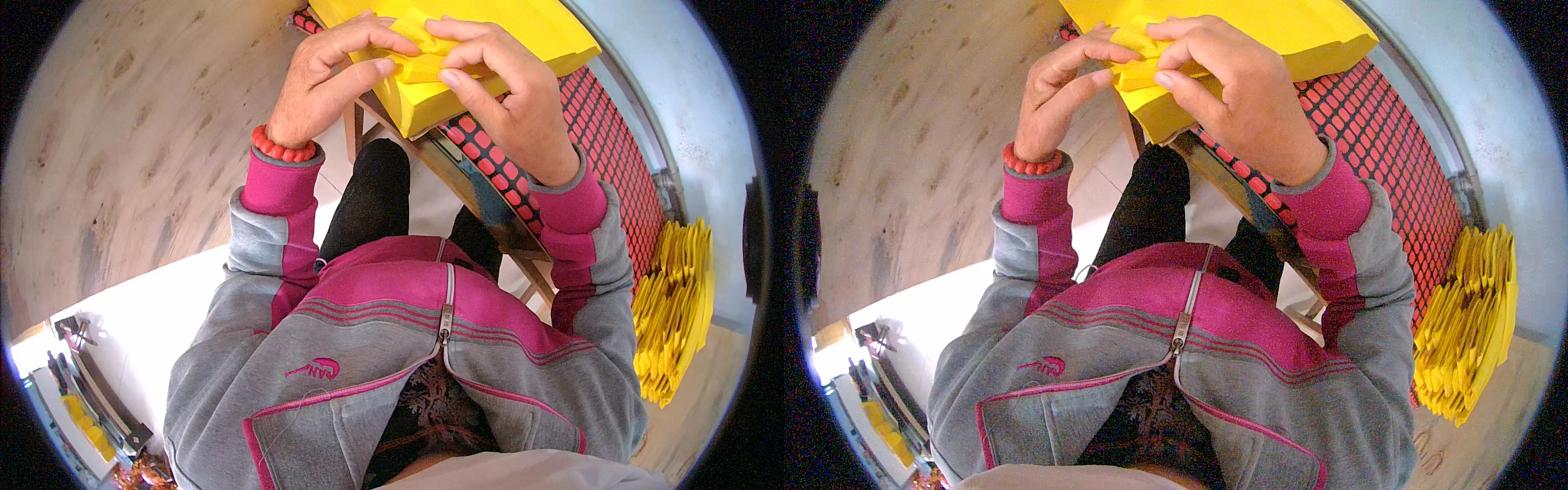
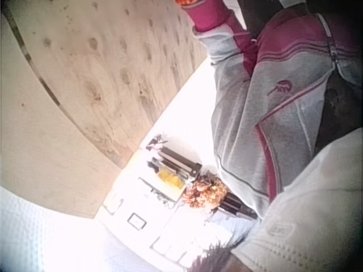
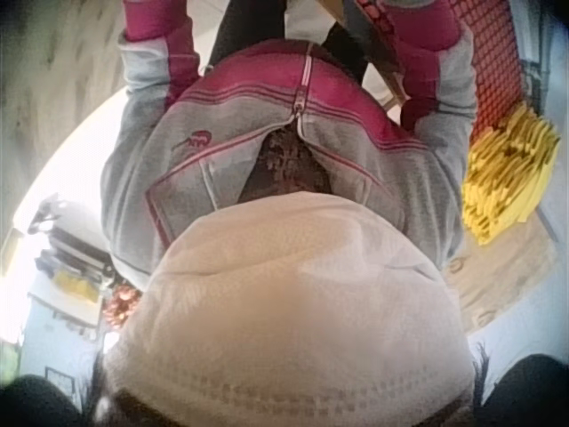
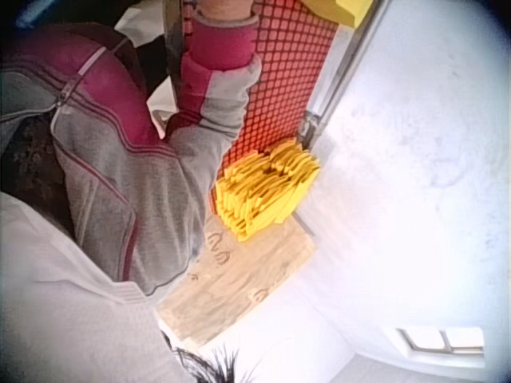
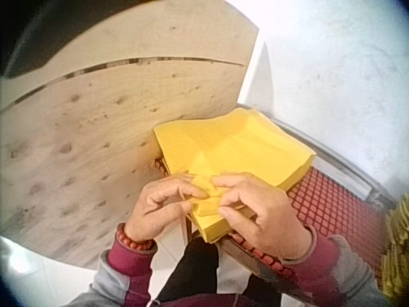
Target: The person folds yellow paper sheets on a patterned table. They repeatedly fold each sheet in half, smooth the crease, and stack the folded sheets. The person also briefly handles a small yellow folded piece, adjusting its edges.
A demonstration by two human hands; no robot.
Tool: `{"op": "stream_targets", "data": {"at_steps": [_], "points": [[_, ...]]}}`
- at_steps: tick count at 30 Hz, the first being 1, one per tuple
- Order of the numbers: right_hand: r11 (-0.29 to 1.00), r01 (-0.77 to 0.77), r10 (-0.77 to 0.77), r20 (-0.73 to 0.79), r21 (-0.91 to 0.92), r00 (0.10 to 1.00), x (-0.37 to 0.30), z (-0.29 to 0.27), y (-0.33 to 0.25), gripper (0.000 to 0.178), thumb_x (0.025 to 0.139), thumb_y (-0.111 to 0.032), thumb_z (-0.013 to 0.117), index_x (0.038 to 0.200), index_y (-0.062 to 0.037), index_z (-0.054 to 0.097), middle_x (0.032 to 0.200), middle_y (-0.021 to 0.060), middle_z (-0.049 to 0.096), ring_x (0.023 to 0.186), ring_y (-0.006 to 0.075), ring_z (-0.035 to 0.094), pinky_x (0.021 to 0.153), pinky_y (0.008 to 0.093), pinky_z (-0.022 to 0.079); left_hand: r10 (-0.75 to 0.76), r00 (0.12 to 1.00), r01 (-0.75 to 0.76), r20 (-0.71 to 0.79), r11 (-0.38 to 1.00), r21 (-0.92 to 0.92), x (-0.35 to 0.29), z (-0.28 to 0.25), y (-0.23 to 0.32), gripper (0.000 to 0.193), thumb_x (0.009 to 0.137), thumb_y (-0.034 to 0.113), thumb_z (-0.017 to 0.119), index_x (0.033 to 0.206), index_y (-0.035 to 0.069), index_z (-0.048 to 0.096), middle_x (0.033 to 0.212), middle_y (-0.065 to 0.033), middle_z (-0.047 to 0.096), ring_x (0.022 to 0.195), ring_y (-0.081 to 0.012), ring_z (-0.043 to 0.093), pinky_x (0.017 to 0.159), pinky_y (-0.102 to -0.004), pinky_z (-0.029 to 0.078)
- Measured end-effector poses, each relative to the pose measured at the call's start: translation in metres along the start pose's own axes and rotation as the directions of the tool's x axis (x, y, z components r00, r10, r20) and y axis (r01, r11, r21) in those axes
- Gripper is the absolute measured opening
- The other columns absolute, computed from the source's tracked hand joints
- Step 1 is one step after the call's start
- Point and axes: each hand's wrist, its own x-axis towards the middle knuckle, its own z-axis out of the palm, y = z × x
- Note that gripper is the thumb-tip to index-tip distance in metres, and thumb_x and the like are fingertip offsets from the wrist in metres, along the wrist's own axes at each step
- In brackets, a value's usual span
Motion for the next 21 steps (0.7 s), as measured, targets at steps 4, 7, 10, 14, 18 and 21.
{"op": "stream_targets", "data": {"at_steps": [4, 7, 10, 14, 18, 21], "points": [[0.998, -0.031, 0.032, -0.013, 0.055, 0.999, 0.000, 0.002, 0.001, 0.008, 0.092, -0.005, 0.069, 0.097, 0.0000, 0.064, 0.124, 0.0149, 0.071, 0.108, 0.0257, 0.069, 0.092, 0.0321, 0.052, -0.001, 0.998, -0.003, -0.057, 0.998, -0.066, -0.002, 0.005, -0.002, 0.020, 0.093, 0.004, 0.063, 0.111, 0.002, 0.071, 0.120, -0.0084, 0.070, 0.134, -0.0249, 0.053, 0.118, -0.0409, 0.032], [1.000, -0.022, 0.024, -0.089, 0.017, 0.996, -0.001, 0.005, -0.002, 0.008, 0.092, -0.005, 0.069, 0.097, -0.0003, 0.065, 0.122, 0.0146, 0.071, 0.104, 0.0251, 0.070, 0.089, 0.0308, 0.053, -0.061, 0.991, 0.057, -0.120, 0.998, -0.033, -0.002, 0.011, -0.002, 0.013, 0.094, 0.003, 0.068, 0.107, 0.003, 0.070, 0.115, -0.0047, 0.069, 0.125, -0.0205, 0.057, 0.113, -0.0376, 0.037], [0.996, -0.075, 0.070, -0.113, -0.037, 0.991, -0.002, 0.001, -0.007, 0.017, 0.085, -0.005, 0.075, 0.099, 0.0008, 0.068, 0.127, 0.0233, 0.066, 0.113, 0.0345, 0.066, 0.094, 0.0369, 0.053, -0.056, 0.986, 0.046, -0.159, 0.997, -0.066, 0.001, 0.015, -0.002, 0.009, 0.096, 0.006, 0.069, 0.105, 0.003, 0.069, 0.108, -0.0010, 0.068, 0.113, -0.0146, 0.061, 0.105, -0.0328, 0.044], [0.993, -0.060, 0.054, -0.060, -0.104, 0.997, -0.002, -0.006, -0.012, 0.024, 0.082, -0.008, 0.079, 0.101, 0.0023, 0.068, 0.130, 0.0284, 0.063, 0.117, 0.0408, 0.064, 0.098, 0.0417, 0.051, -0.134, 0.958, 0.079, -0.254, 0.973, -0.217, 0.003, 0.022, -0.001, 0.011, 0.096, 0.003, 0.069, 0.106, 0.004, 0.065, 0.105, -0.0001, 0.067, 0.101, -0.0102, 0.063, 0.094, -0.0268, 0.050], [0.987, 0.020, -0.022, -0.009, -0.159, 1.000, 0.002, -0.007, -0.012, 0.019, 0.083, -0.007, 0.078, 0.097, 0.0023, 0.068, 0.130, 0.0299, 0.063, 0.113, 0.0407, 0.066, 0.096, 0.0408, 0.052, -0.111, 0.947, 0.035, -0.300, 0.968, -0.247, 0.005, 0.026, -0.003, 0.013, 0.096, 0.001, 0.069, 0.107, 0.004, 0.062, 0.106, -0.0013, 0.067, 0.101, -0.0104, 0.064, 0.091, -0.0256, 0.051], [0.988, 0.054, -0.056, -0.008, -0.142, 0.998, 0.003, -0.005, -0.011, 0.017, 0.084, -0.007, 0.077, 0.095, 0.0017, 0.068, 0.130, 0.0304, 0.063, 0.112, 0.0407, 0.066, 0.095, 0.0402, 0.053, -0.120, 0.935, 0.034, -0.335, 0.967, -0.251, 0.004, 0.027, -0.004, 0.012, 0.096, 0.000, 0.067, 0.107, 0.004, 0.063, 0.105, -0.0013, 0.067, 0.105, -0.0106, 0.064, 0.091, -0.0264, 0.052]]}}
